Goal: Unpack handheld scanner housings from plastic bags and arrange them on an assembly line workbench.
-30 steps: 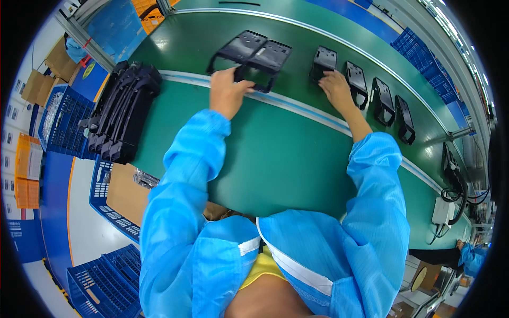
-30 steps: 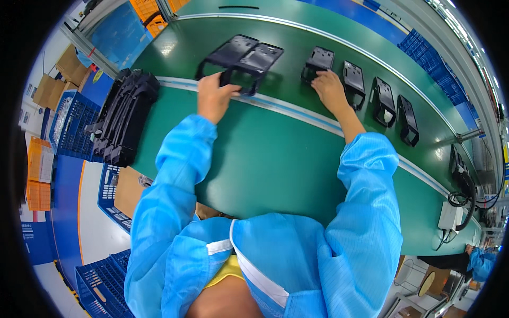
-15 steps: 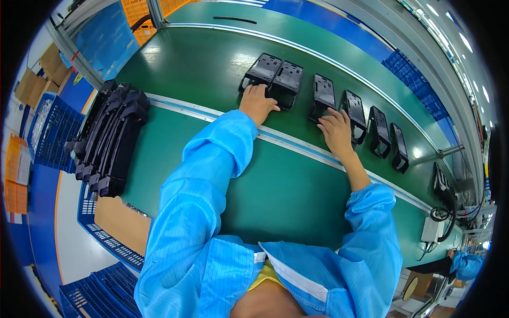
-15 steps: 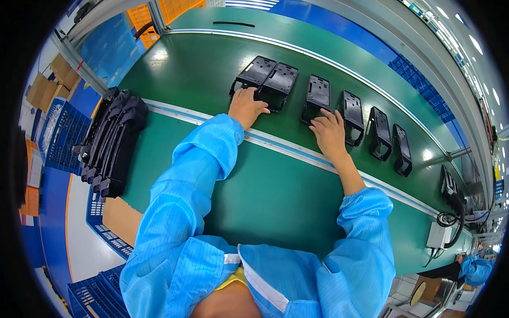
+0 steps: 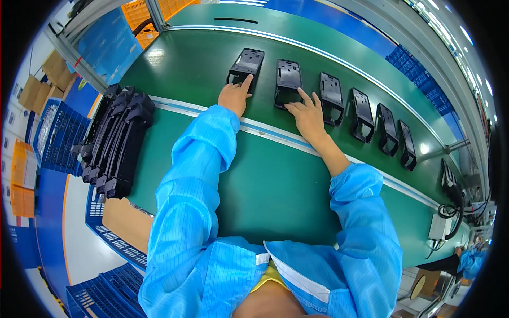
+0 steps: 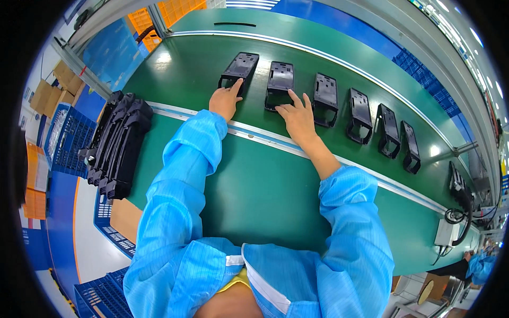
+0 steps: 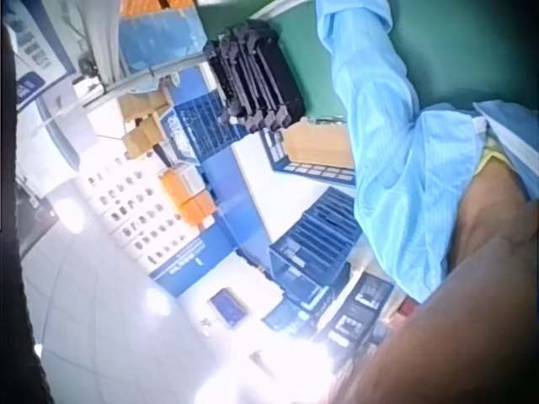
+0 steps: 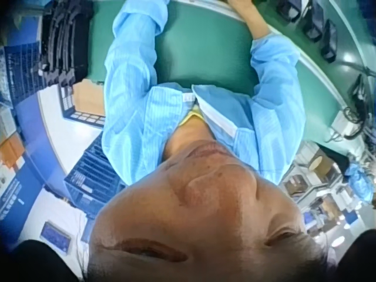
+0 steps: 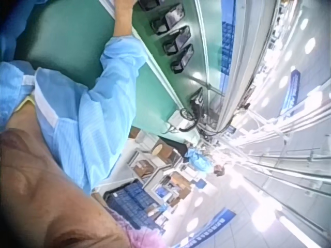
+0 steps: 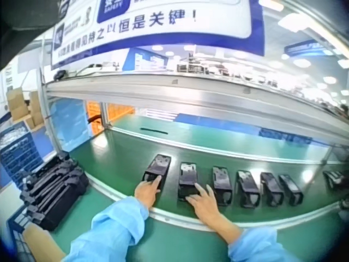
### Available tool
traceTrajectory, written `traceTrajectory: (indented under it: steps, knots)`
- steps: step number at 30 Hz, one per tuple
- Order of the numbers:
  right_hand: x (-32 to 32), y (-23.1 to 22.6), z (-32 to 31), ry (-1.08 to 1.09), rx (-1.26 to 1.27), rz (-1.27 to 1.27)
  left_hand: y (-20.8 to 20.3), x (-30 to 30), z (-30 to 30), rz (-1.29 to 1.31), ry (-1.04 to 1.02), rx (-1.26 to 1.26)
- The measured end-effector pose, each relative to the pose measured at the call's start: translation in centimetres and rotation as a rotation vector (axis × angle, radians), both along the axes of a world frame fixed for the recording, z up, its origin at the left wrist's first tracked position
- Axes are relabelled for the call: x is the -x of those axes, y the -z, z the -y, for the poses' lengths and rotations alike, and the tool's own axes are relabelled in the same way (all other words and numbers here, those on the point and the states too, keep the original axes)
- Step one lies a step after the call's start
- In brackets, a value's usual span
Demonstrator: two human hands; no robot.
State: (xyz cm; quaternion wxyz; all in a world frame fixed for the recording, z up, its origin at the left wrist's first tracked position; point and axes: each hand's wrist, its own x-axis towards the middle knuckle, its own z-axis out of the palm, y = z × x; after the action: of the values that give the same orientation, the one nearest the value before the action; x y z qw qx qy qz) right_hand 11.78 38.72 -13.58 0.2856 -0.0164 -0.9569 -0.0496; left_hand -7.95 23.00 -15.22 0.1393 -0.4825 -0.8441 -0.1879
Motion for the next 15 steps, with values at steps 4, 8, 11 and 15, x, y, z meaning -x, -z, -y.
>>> traceTrajectory:
  steps: [4,8,11,15]
  knots:
    - [0.1,-0.2,0.7,0.037,-0.054,0.015,0.1,0.2,-0.5,0.010,0.042,-0.078]
    - [0.4,-0.3,1.1,0.115,-0.119,-0.004,-0.6,0.2,-0.5,0.087,0.091,-0.028]
    - [0.8,-0.9,1.0,0.145,-0.123,0.014,-1.8,0.2,-0.5,0.167,0.107,0.064]
    - [-0.1,-0.8,0.6,0.157,-0.123,0.079,-2.8,-2.3,0.7,0.220,0.204,0.072]
